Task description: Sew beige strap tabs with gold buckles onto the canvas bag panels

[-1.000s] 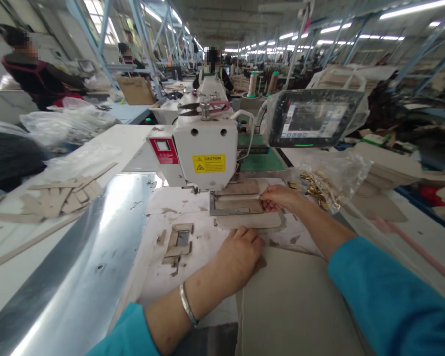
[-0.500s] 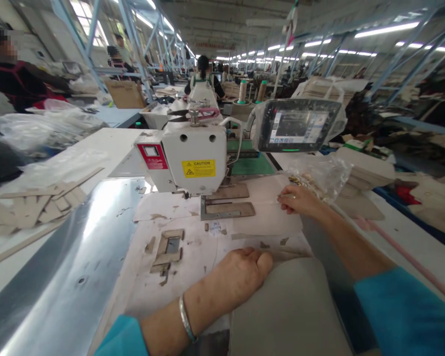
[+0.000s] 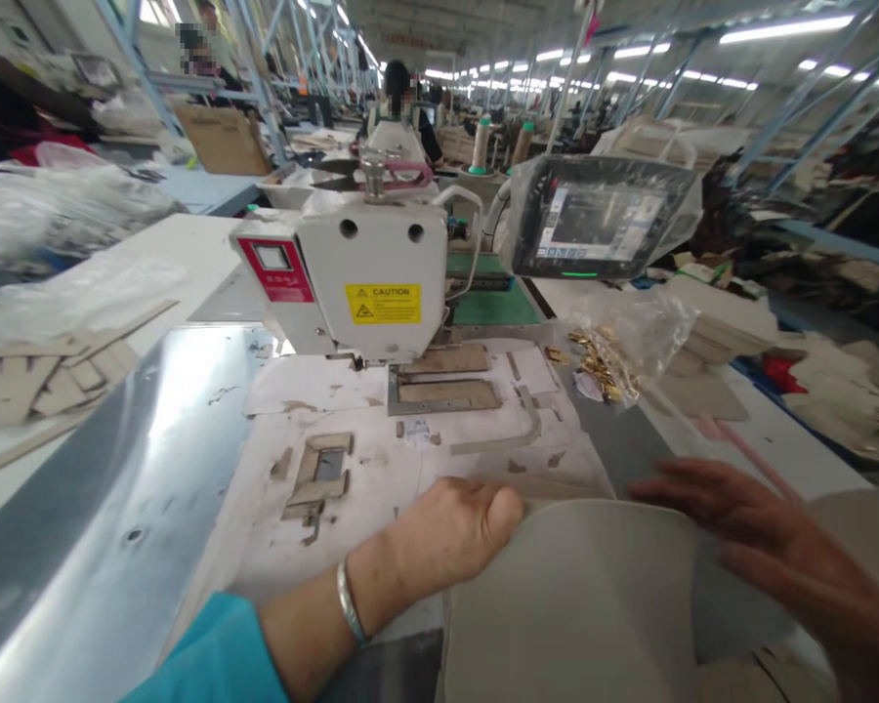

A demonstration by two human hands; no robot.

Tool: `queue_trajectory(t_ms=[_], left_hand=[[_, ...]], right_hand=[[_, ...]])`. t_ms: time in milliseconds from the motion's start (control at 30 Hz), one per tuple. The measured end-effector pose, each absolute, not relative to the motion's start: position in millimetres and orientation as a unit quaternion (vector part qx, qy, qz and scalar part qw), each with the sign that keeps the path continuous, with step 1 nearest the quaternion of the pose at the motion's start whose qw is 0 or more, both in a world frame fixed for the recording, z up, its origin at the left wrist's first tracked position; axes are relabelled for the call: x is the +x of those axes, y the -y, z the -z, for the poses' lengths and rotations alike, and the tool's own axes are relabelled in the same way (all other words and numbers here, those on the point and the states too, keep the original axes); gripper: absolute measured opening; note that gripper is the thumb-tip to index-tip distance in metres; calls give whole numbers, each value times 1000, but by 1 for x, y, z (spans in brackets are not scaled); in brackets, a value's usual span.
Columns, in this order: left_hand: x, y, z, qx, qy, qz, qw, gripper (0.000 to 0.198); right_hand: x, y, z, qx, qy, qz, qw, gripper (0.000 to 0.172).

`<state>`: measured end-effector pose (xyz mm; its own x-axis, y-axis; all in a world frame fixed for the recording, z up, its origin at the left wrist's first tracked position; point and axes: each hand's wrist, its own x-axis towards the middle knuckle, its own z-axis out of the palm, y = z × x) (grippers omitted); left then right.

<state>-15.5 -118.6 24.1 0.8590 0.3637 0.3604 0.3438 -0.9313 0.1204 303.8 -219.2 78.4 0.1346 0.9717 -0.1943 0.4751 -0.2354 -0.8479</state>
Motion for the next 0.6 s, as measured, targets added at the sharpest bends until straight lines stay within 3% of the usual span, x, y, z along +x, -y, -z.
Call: queue_trajectory(t_ms=[167,267,333,367,467,600], left_hand=[[-15,115,-17,910,-344,-184,142,10],[-15,118,-22,889,-357,-203,204,34],[-14,123,-28,914,-298,-200,190,51],[-14,126,-31,931,-263,-192,165,49],[-14,132,-37,969,-171,-149,92,12],[-18,133,-41,981,-118,-132,84,11]], right_hand=[[239,203,-50,-683,359,-563,296,56],[251,190,-48,-712,291,-546,331,56],[269,174,-49,-739,277,-494,364,54],[278,164,-50,-748,291,-462,377,54],[295,128,-50,-747,380,-381,391,49],[293,73,-44,-729,444,-343,392,38]])
